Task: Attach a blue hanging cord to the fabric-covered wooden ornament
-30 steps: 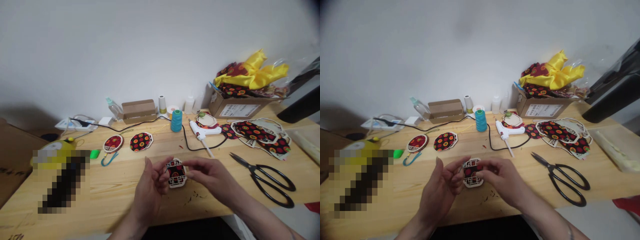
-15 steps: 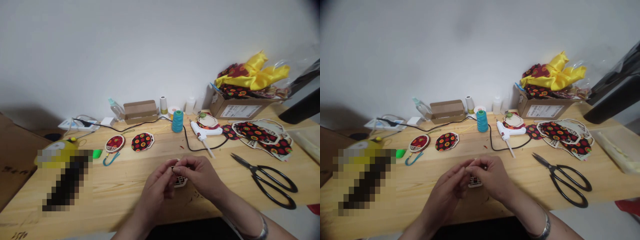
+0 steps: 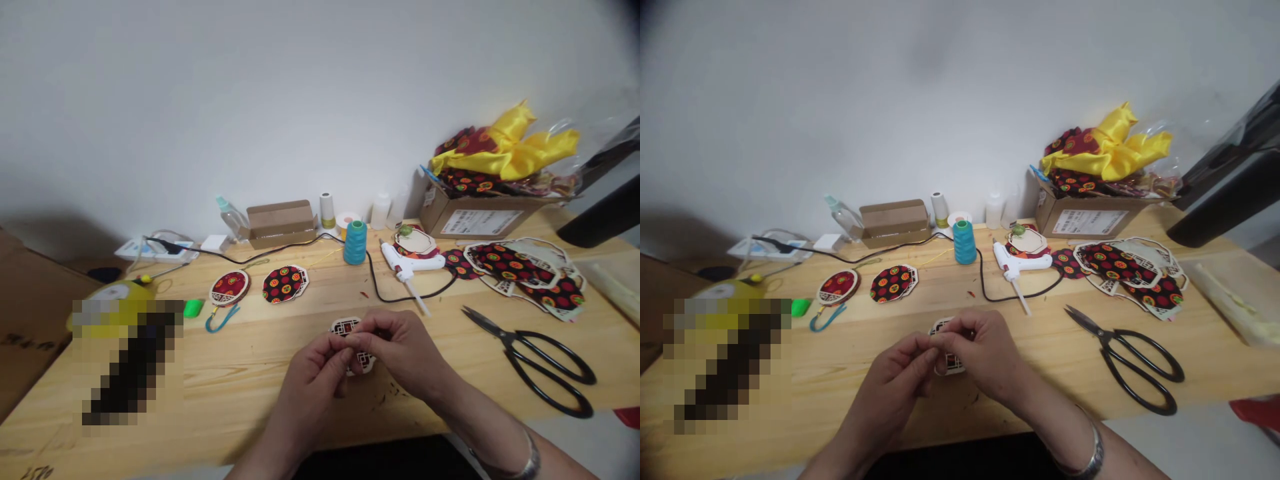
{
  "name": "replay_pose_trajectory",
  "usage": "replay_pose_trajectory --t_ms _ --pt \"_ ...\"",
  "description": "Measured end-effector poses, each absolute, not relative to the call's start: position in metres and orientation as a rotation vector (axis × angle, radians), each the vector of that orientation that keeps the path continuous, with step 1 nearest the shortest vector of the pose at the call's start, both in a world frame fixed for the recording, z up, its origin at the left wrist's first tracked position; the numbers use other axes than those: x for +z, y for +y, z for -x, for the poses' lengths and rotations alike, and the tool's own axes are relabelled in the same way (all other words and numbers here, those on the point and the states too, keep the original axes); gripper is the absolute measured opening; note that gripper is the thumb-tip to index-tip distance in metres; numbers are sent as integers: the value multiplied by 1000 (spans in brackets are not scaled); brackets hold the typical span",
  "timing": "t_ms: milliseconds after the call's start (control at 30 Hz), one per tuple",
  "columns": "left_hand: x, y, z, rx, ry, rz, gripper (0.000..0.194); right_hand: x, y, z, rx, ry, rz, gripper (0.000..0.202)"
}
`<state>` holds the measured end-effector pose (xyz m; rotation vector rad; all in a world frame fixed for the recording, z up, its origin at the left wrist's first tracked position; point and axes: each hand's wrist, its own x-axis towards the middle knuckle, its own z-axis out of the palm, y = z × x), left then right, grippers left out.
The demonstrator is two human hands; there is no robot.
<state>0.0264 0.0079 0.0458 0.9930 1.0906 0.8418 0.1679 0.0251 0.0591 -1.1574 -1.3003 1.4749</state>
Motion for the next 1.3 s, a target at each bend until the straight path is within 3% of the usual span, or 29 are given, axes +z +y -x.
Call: replay_pose_trajectory --t_ms 100,267,400,800,933,1100,1300 --pt "44 7 -25 877 1079 -967 15 59 31 -179 1237 -1379 1268 16" --pt "44 10 -24 1037 1069 -771 11 52 51 -211 435 -1855 1419 13" --pt "45 12 -26 1062 1055 -685 12 42 58 -217 229 -2314 1381 22" --pt "42 14 -27 1078 1052 -659 15 25 69 -201 254 -2459 1358 16" --pt "43 16 -29 1102 1069 -599 12 40 63 -204 347 -2304 1448 14" --pt "44 19 -34 1092 1075 -490 15 60 35 -190 738 -1768 1573 12" --pt "42 18 -37 1063 1020 -450 19 52 6 -164 636 -1804 1532 15"
